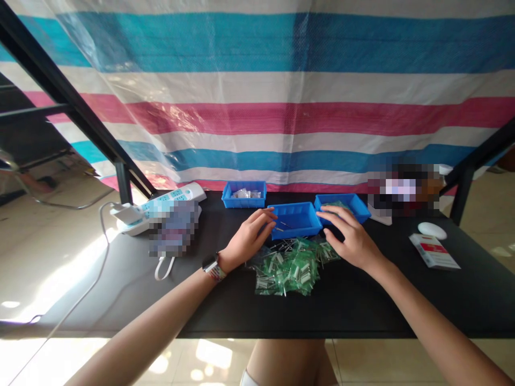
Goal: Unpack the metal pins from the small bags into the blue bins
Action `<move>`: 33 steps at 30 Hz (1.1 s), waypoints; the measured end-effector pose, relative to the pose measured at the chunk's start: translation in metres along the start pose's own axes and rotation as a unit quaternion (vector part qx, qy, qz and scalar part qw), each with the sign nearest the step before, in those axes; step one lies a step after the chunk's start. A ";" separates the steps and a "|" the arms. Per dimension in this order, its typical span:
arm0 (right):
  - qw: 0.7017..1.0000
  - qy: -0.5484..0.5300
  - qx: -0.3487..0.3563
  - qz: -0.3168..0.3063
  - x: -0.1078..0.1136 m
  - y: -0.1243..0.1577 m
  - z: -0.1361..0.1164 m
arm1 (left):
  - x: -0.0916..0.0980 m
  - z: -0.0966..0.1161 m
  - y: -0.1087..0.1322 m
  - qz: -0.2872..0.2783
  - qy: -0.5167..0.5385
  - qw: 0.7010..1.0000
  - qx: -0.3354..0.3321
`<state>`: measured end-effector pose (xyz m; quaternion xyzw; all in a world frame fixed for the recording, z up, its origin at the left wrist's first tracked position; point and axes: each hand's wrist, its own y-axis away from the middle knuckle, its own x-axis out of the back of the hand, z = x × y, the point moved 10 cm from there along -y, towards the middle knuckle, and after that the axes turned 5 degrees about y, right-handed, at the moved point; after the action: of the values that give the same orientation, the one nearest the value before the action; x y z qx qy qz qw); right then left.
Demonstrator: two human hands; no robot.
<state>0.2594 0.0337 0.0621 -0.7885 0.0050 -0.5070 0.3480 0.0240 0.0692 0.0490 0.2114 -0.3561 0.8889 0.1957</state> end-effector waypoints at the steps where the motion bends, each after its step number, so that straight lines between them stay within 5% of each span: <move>1: 1.000 -0.004 0.015 -0.016 -0.003 -0.001 -0.009 | 0.001 -0.001 0.000 0.004 0.003 1.000 0.005; 6: 0.993 -0.010 0.096 -0.066 -0.029 -0.018 -0.035 | 0.004 -0.003 -0.002 0.017 0.022 0.999 0.024; 15: 0.993 0.047 0.083 -0.070 -0.066 -0.055 -0.015 | 0.016 0.004 -0.002 0.062 -0.071 0.995 -0.018; 23: 0.990 0.078 0.052 -0.103 -0.064 -0.054 -0.005 | 0.006 -0.007 0.000 0.030 -0.139 0.990 -0.016; 33: 0.979 0.167 -0.011 -0.115 -0.069 -0.063 0.005 | 0.036 -0.042 -0.004 0.093 -0.157 0.983 0.035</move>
<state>0.2079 0.1092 0.0412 -0.6922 -0.0221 -0.6677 0.2728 -0.0139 0.1089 0.0416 0.3207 -0.3696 0.8709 0.0461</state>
